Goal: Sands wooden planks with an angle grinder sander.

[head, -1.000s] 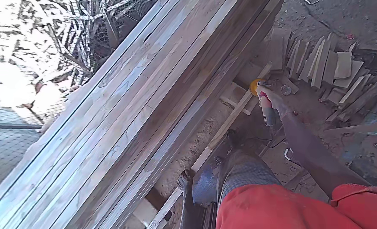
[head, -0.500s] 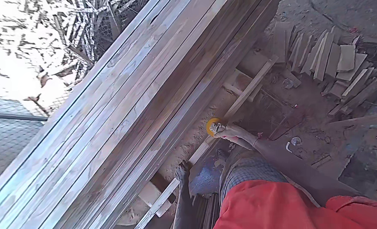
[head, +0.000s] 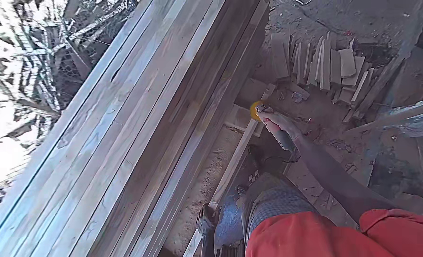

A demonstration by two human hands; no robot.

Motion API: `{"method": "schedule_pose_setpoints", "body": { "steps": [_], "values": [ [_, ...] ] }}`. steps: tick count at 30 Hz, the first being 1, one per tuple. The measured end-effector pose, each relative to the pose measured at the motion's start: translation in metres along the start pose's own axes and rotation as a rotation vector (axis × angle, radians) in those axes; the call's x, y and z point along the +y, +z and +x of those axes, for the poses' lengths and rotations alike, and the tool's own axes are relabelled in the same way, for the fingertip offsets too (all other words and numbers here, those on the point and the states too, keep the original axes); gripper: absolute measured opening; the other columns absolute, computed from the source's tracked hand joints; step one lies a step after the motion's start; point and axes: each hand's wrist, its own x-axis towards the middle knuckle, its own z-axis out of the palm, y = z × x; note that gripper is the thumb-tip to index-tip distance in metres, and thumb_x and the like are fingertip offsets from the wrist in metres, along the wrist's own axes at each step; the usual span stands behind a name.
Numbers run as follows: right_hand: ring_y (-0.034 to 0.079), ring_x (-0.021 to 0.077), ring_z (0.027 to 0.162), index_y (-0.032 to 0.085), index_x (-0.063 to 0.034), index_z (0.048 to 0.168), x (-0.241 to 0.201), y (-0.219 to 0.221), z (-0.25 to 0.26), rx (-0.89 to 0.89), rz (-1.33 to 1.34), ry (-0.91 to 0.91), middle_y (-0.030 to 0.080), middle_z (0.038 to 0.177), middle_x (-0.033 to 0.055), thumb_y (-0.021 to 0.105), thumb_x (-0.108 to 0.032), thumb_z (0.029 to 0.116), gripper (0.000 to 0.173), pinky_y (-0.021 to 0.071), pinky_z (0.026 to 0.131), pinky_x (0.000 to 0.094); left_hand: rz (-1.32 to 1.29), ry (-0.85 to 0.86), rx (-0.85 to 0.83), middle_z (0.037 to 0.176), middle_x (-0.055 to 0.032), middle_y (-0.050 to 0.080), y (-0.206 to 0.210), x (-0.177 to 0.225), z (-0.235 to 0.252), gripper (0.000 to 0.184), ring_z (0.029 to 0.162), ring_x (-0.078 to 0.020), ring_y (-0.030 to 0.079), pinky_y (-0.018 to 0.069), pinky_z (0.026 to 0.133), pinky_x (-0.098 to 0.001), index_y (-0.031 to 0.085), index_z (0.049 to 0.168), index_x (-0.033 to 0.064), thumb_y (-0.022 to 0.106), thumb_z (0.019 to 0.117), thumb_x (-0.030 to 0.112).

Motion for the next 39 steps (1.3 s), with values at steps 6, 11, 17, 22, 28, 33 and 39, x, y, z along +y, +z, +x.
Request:
{"method": "schedule_pose_setpoints", "body": {
  "steps": [6,11,17,22,28,33,39],
  "values": [
    [0.068,0.0184,0.069,0.068,-0.0111,0.11,-0.05,-0.08,0.064,0.194,0.1,0.039,0.069,0.086,0.0063,0.067,-0.074,0.0827,0.068,0.0601,0.065,0.0395,0.156,-0.144,-0.15,0.113,-0.0098,0.076,0.027,-0.017,0.011,0.081,0.106,-0.0295,0.073,0.0549,0.094,-0.0562,0.07,0.127,0.0131,0.064,0.079,0.078],
    [0.066,0.0172,0.067,0.069,-0.0124,0.107,-0.045,-0.094,0.066,0.215,0.136,0.023,0.067,0.084,0.005,0.066,-0.075,0.0824,0.067,0.0584,0.062,0.0384,0.18,-0.099,-0.147,0.113,-0.0164,0.075,0.02,-0.007,0.01,0.082,0.104,-0.0354,0.073,0.056,0.089,-0.0603,0.068,0.126,0.0062,0.065,0.0817,0.075],
    [0.06,0.0133,0.058,0.067,-0.0139,0.096,-0.004,-0.011,-0.006,-0.124,-0.218,-0.01,0.063,0.072,0.0022,0.07,-0.071,0.0822,0.059,0.0532,0.055,0.0344,0.17,-0.115,-0.113,0.114,-0.0161,0.075,0.019,0.0,0.005,0.083,0.104,-0.0357,0.073,0.0551,0.091,-0.0612,0.067,0.13,0.009,0.057,0.0852,0.079],
    [0.059,0.01,0.066,0.068,-0.0192,0.104,0.029,0.075,-0.037,-0.41,-0.541,-0.252,0.064,0.08,-0.0012,0.071,-0.072,0.0811,0.058,0.0525,0.066,0.0358,0.161,-0.123,-0.153,0.11,-0.0213,0.074,0.009,0.003,0.005,0.079,0.097,-0.0412,0.073,0.0568,0.082,-0.0641,0.065,0.13,0.0058,0.065,0.0857,0.071],
    [0.062,0.0122,0.061,0.07,-0.0129,0.095,0.011,0.049,-0.022,-0.27,-0.431,-0.11,0.066,0.075,0.0015,0.07,-0.071,0.0825,0.059,0.0541,0.061,0.036,0.146,-0.186,-0.061,0.107,-0.0162,0.077,0.018,0.003,0.003,0.08,0.099,-0.0372,0.074,0.0554,0.088,-0.0625,0.069,0.125,0.0112,0.064,0.0804,0.077],
    [0.067,0.0156,0.067,0.071,-0.0158,0.098,-0.032,-0.057,0.044,0.047,-0.016,-0.003,0.068,0.079,0.0025,0.064,-0.079,0.0817,0.065,0.0587,0.062,0.0367,0.138,-0.173,-0.189,0.107,-0.0207,0.075,0.006,0.008,0.01,0.081,0.098,-0.0396,0.073,0.0561,0.085,-0.0631,0.066,0.126,0.0038,0.067,0.082,0.072],
    [0.068,0.024,0.081,0.062,-0.0103,0.13,-0.026,-0.131,0.033,0.393,0.268,-0.193,0.068,0.103,0.0132,0.062,-0.071,0.089,0.074,0.0594,0.07,0.0466,0.118,-0.242,-0.308,0.122,-0.0154,0.073,-0.016,0.022,0.023,0.088,0.114,-0.0369,0.07,0.0521,0.097,-0.0615,0.064,0.134,0.0103,0.053,0.0843,0.081]
  ]
}}
